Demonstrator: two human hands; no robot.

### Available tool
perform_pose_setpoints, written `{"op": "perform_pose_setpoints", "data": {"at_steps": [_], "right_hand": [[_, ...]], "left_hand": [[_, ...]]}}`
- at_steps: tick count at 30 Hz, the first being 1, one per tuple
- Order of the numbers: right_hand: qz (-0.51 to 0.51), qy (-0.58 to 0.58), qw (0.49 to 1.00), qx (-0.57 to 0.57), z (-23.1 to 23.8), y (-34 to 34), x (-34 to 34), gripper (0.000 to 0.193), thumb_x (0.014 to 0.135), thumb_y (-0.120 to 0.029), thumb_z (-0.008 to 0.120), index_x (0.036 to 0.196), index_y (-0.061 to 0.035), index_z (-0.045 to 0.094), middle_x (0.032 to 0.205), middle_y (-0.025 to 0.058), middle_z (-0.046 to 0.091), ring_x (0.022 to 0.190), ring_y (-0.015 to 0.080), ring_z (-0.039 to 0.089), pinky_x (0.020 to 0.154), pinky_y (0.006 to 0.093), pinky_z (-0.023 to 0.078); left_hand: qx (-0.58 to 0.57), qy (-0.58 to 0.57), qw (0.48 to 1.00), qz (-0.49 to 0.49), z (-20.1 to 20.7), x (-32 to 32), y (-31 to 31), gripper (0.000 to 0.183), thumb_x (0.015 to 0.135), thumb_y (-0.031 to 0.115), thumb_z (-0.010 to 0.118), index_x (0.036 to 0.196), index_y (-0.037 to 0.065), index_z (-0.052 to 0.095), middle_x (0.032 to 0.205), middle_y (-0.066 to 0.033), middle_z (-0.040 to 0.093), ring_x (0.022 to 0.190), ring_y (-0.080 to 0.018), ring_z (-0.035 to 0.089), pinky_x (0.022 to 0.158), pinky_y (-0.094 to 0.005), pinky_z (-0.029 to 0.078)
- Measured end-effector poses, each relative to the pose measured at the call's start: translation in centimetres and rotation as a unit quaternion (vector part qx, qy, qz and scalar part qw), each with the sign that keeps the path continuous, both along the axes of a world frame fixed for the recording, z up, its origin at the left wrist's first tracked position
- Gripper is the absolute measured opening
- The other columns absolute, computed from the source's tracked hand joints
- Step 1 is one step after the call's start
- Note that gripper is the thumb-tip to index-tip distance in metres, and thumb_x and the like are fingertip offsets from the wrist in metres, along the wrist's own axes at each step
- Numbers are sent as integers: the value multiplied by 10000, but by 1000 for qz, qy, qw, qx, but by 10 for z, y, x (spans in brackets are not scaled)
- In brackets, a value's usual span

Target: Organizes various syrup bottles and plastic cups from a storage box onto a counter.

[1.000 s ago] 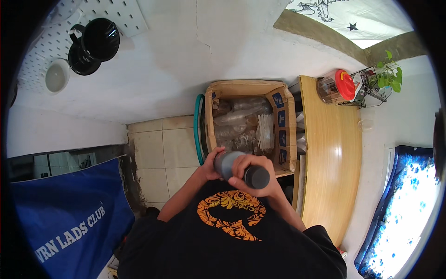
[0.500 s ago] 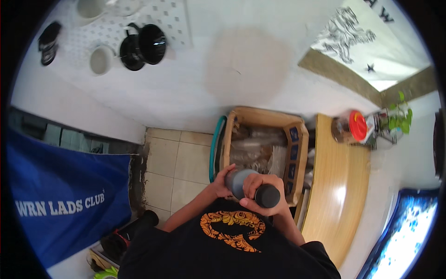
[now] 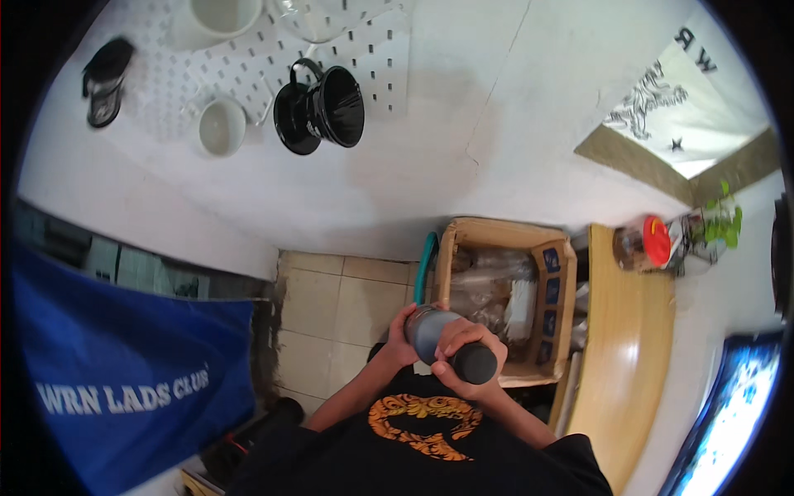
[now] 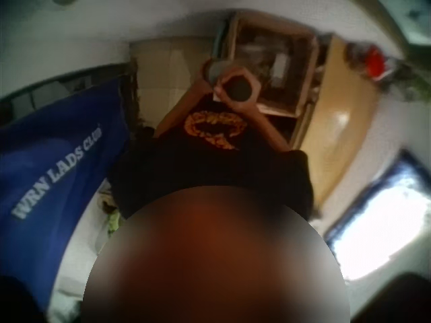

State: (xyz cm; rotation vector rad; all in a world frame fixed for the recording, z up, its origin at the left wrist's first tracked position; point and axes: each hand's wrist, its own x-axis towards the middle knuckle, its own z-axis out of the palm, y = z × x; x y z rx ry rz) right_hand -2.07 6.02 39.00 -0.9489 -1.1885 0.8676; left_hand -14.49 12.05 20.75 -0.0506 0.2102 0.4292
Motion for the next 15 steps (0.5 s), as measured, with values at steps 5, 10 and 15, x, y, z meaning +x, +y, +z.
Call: {"op": "perform_pose_setpoints", "data": {"at_steps": [5, 10, 15], "right_hand": [[-95, -27, 992, 73, -9, 10, -45, 264, 699, 2, 799, 825, -69, 579, 753, 58, 615, 705, 199, 612, 660, 305, 487], [-93, -138, 984, 69, -3, 13, -70, 300, 666, -20, 825, 817, -105, 580, 766, 44, 627, 717, 215, 635, 757, 373, 487], [-164, -172, 971, 22, -14, 3, -86, 303, 669, -31, 830, 819, -95, 575, 768, 41, 625, 726, 218, 637, 776, 396, 489]], "left_hand": [[30, -63, 996, -53, 3, -7, 55, 548, 932, 479, 474, 1232, 24, 540, 1188, -184, 608, 1095, -346, 598, 990, -471, 452], [26, -38, 994, -102, 6, -17, 82, 506, 925, 469, 490, 1177, 36, 561, 1137, -179, 607, 1059, -367, 604, 921, -501, 497], [4, -44, 991, -129, -10, -6, 71, 460, 931, 464, 482, 1133, 64, 588, 1126, -159, 600, 1042, -362, 607, 882, -506, 515]]}}
